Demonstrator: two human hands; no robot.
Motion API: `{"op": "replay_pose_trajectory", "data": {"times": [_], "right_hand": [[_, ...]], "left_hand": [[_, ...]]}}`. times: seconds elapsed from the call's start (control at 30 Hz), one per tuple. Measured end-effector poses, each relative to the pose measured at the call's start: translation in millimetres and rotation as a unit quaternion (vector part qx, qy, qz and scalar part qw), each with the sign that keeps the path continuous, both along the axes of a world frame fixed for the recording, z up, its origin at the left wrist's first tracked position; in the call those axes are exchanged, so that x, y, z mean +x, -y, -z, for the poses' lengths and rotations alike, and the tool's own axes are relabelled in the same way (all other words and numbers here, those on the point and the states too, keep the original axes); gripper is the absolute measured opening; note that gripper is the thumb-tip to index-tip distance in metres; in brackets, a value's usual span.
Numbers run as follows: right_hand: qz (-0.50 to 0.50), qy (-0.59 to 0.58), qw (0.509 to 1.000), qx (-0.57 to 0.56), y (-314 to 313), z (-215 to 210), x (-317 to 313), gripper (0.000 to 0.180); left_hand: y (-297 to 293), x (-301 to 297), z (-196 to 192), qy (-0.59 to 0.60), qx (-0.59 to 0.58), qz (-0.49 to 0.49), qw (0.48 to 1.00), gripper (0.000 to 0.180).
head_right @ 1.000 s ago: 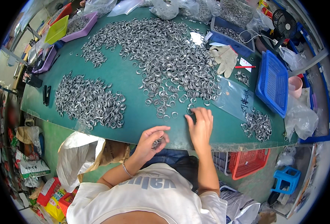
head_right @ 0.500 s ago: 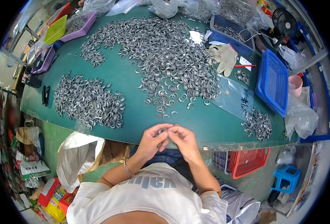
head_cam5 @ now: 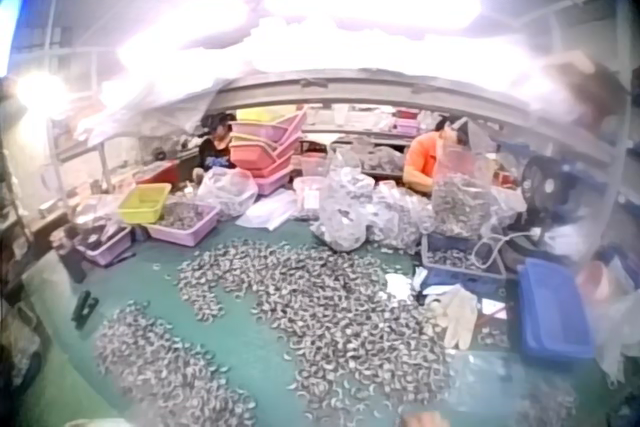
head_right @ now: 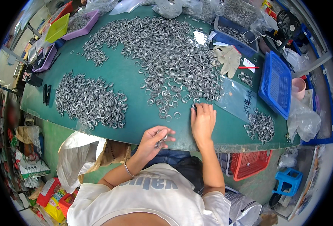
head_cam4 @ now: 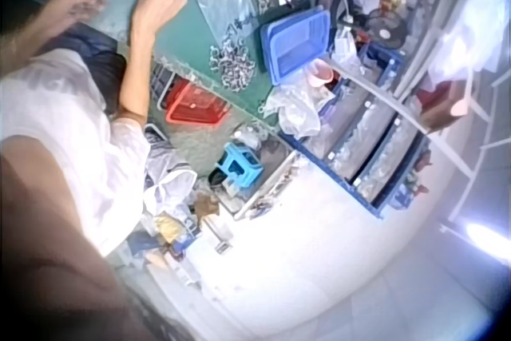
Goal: The person picks up small metal rings from a green table by hand and drops them into a large white bag on the floor.
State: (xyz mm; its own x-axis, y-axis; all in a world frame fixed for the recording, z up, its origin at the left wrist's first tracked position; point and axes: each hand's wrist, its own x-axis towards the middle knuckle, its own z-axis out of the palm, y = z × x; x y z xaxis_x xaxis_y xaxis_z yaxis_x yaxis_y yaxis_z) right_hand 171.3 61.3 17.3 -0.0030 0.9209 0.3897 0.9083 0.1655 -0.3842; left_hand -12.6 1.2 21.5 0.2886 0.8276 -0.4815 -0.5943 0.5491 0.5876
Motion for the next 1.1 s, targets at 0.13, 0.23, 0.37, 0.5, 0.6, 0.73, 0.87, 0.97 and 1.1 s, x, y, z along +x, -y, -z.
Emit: {"op": "replay_pose_trajectory", "data": {"times": [0.13,0.23,0.37,0.5,0.6,0.73,0.87,0.97,1.1], "right_hand": [[-0.064,-0.356,0.92,-0.149,19,-7,0,0.013],[-0.14,-0.554,0.764,-0.298,39,-17,-7,0.016],[-0.116,-0.458,0.841,-0.265,49,-12,-19,0.012],[-0.061,-0.211,0.974,-0.055,27,-19,-25,0.019],[-0.114,-0.028,0.993,-0.031,19,-13,-32,0.03],[-0.093,-0.019,0.995,0.002,16,3,-34,0.022],[-0.085,-0.082,0.992,0.051,15,7,-27,0.009],[-0.057,-0.488,0.855,-0.167,33,6,-31,0.01],[-0.116,-0.515,0.803,-0.278,45,-8,-38,0.016]], "left_hand": [[1,-3,7,0.014,0.049,0.006,0.999,0.023],[2,1,2,-0.033,0.085,0.003,0.996,0.023],[0,2,2,-0.105,0.133,0.03,0.985,0.022],[1,-9,15,0.013,0.057,0.025,0.998,0.021],[1,-14,18,0.076,0.038,0.013,0.996,0.022],[2,-10,10,0.0,0.023,-0.007,1.0,0.025],[3,-8,11,-0.024,0.049,-0.017,0.998,0.027],[4,-4,8,-0.043,0.095,-0.027,0.994,0.028],[4,-4,4,-0.066,0.101,-0.02,0.992,0.029]]}}
